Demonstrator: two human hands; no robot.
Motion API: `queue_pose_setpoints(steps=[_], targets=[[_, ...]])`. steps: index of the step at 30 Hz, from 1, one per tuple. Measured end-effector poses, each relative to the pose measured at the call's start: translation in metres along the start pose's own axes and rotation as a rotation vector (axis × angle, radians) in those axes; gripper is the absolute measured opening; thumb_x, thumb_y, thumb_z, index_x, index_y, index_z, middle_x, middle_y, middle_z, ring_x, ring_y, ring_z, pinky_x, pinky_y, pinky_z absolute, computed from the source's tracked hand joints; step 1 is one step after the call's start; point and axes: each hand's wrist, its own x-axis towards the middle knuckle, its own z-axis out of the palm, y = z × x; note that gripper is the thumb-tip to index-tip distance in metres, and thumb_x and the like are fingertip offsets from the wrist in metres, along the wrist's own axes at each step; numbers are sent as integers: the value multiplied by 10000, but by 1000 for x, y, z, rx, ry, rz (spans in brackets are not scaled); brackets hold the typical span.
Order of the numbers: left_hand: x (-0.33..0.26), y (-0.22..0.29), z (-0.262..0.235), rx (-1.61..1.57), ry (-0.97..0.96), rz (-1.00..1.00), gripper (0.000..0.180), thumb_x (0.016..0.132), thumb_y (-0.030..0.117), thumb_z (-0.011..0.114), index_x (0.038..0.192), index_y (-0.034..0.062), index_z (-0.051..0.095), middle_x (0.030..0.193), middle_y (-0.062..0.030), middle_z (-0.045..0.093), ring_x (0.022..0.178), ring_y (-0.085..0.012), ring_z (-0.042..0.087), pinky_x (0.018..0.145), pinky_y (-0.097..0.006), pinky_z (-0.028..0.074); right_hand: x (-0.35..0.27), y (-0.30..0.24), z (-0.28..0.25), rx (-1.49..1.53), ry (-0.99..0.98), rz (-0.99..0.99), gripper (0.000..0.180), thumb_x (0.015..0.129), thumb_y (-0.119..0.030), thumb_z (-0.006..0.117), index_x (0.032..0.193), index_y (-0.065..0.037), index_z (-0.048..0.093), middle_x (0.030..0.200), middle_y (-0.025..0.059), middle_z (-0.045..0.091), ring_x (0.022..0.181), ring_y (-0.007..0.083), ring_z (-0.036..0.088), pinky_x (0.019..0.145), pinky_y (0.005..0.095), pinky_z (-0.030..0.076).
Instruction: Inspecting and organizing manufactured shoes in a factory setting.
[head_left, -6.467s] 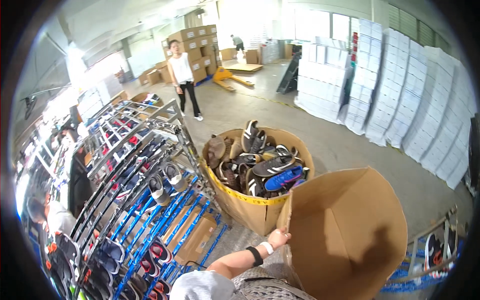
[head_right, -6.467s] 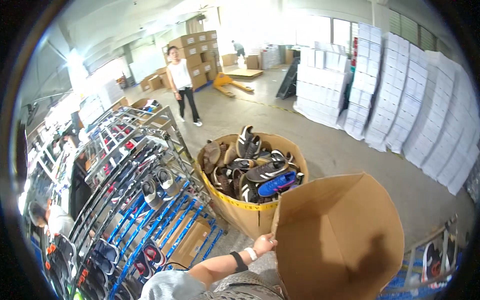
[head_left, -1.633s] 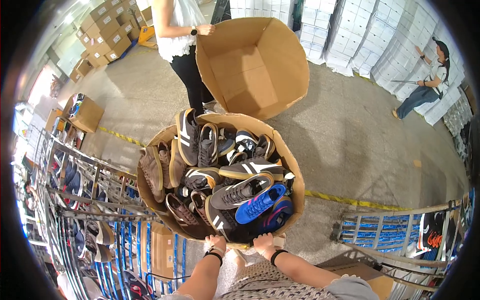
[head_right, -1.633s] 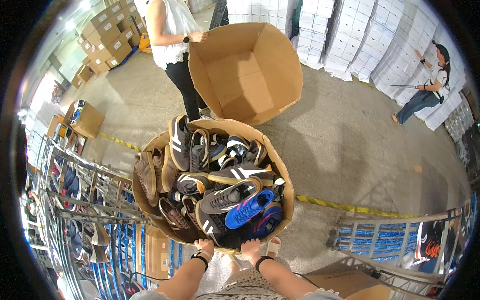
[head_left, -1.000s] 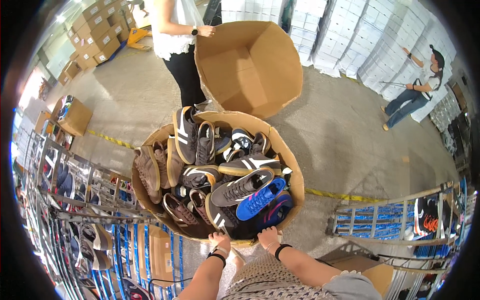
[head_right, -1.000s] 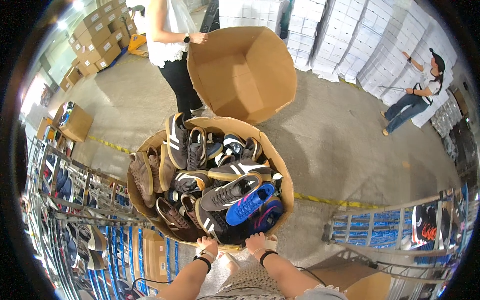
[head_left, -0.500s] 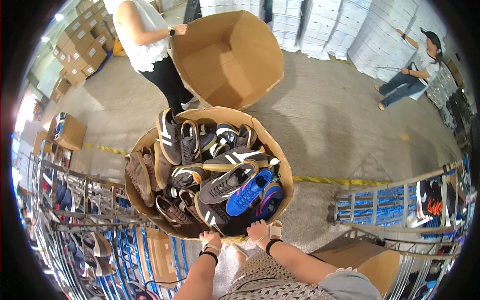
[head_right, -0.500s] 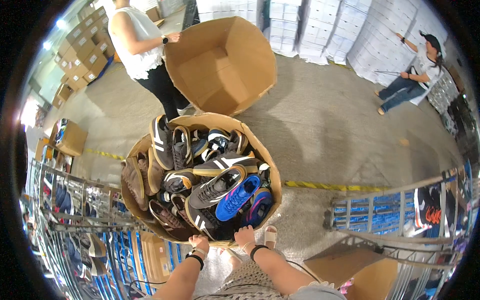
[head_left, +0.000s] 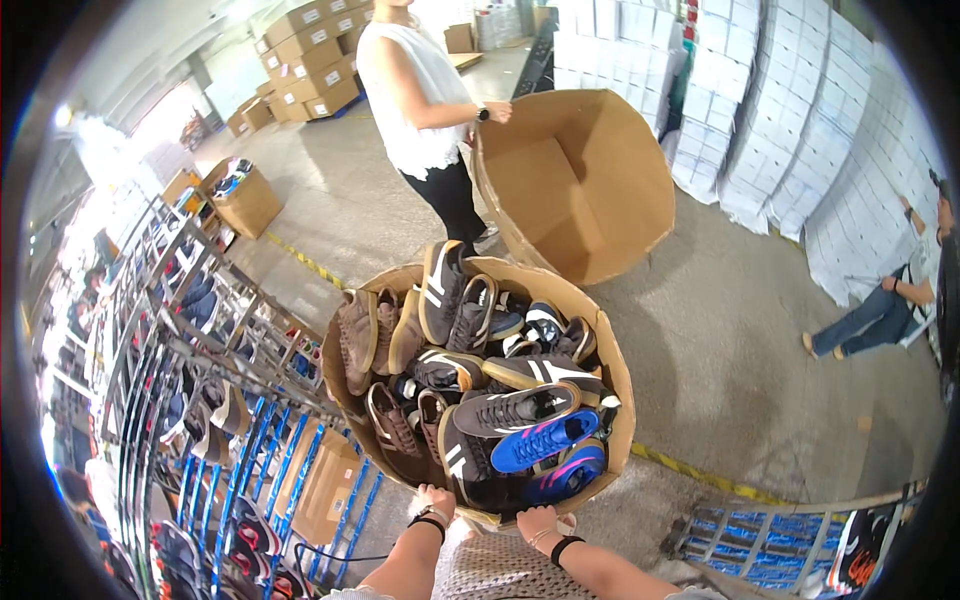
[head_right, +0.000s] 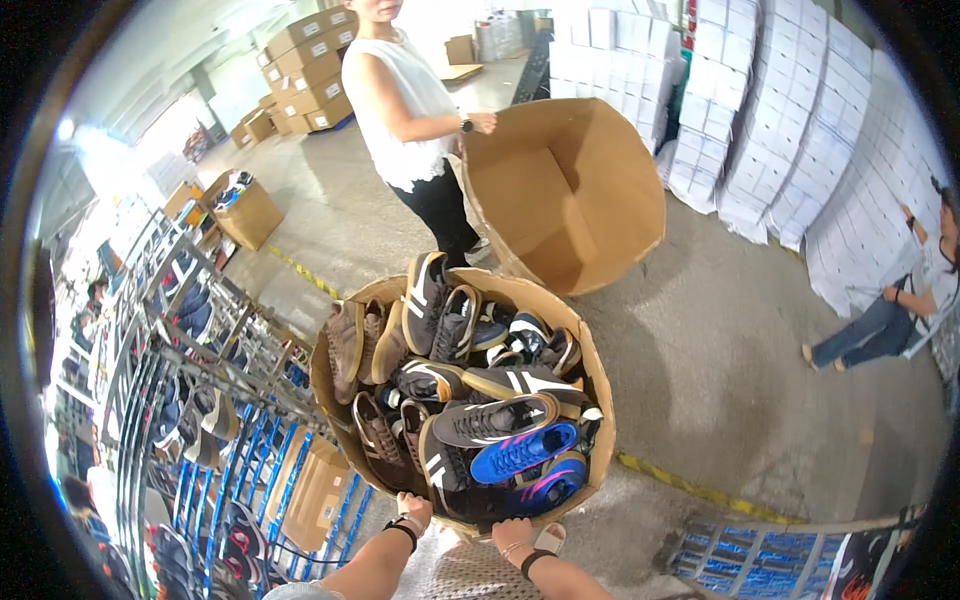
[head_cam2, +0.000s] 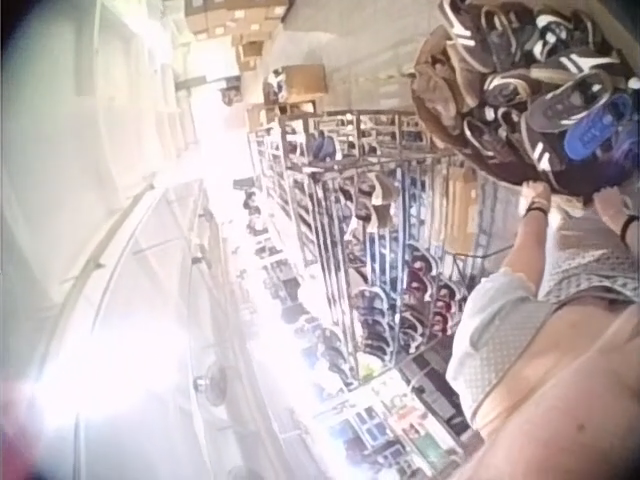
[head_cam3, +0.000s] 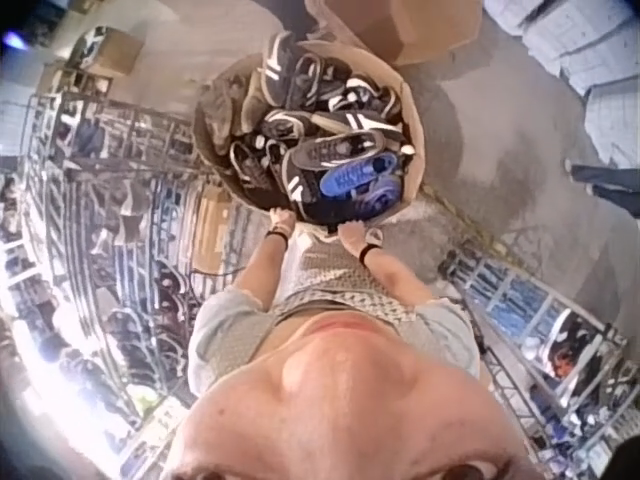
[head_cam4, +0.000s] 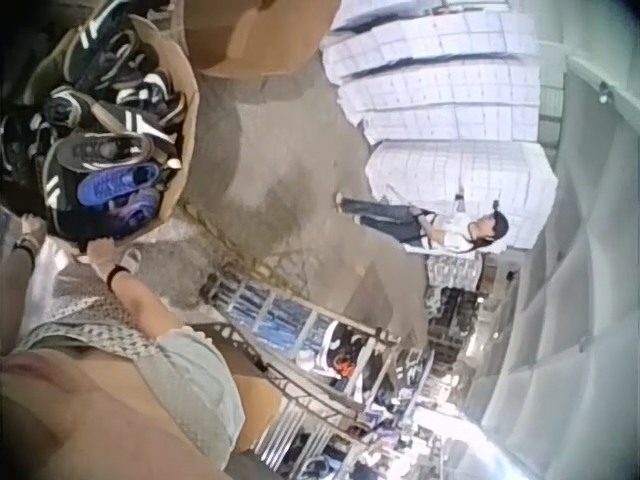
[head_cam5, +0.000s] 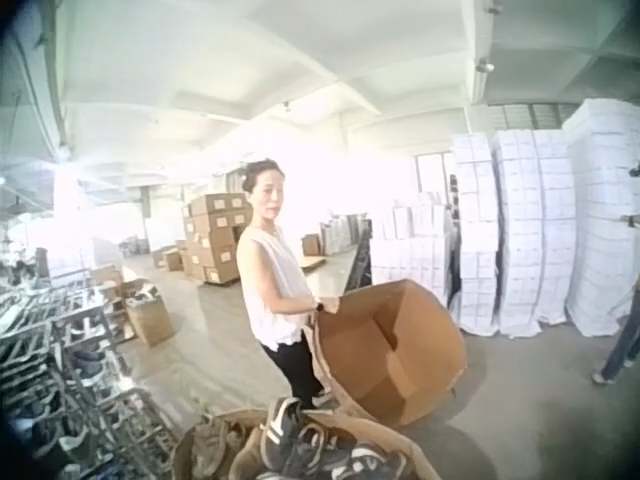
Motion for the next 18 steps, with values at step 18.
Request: queue_pose_setpoints(steps=[18], targets=[[16, -66, -8, 38, -264, 462, 274, 771, 285, 618, 1004, 146, 656, 970, -61, 660, 893, -270, 624, 730, -526, 376, 30, -45, -24, 125, -611, -27, 480, 790, -378, 537, 1174, -90, 521, 1119, 178, 570, 1022, 356, 548, 842, 488, 434]])
